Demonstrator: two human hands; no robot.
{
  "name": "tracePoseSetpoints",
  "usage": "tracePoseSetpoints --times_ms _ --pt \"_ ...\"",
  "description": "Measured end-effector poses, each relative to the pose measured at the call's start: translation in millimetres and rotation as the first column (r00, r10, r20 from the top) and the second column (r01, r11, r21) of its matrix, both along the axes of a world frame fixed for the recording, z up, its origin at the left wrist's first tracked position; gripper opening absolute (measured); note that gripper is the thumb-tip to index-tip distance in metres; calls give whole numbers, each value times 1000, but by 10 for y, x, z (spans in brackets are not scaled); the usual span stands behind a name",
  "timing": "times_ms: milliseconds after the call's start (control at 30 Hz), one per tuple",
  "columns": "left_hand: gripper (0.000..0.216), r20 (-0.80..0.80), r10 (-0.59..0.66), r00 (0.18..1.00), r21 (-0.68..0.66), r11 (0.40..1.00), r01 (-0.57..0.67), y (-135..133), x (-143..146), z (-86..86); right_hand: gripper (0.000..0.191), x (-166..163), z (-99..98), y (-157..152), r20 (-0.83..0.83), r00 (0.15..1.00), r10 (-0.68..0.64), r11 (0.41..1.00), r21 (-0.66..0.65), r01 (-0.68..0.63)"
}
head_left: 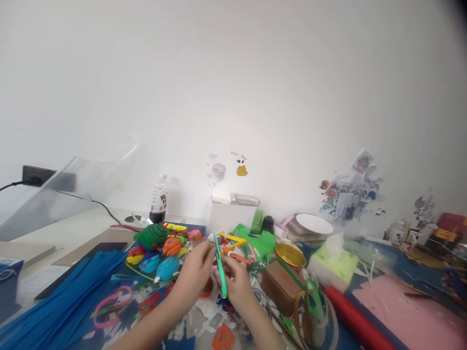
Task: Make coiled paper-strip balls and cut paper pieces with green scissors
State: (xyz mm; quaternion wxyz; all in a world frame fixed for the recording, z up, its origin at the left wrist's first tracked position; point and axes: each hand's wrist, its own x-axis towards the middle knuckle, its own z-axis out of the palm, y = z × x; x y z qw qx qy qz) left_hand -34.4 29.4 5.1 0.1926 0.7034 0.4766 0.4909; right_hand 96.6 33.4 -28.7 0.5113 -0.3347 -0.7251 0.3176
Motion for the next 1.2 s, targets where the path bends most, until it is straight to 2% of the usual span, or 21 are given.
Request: tracePoseSetpoints --times_ms 233,433,667,933,1067,1200 --pt "20 -42 -21 999 43 999 23 8 -11 26 20 9 29 -21 -50 997 62 998 -12 -63" --pt "21 -56 -51 997 19 998 52 -31 -41 110 20 38 70 -31 36 999 -13 998 54 11" --pt "19 -76 -109 991 -32 994 107 -5 -149 202 20 71 56 1 73 996 -40 990 136 30" --pt "23 -25 -78 997 23 997 78 18 -48 100 18 53 -64 78 4 1000 -19 999 32 18" --pt "22 -25 -33 999 54 998 34 14 -33 64 22 54 -37 61 -9 1000 14 1000 17 -14" --pt "19 -59 -51 997 60 997 55 -16 -57 79 23 54 -14 35 -40 997 68 997 -23 -69"
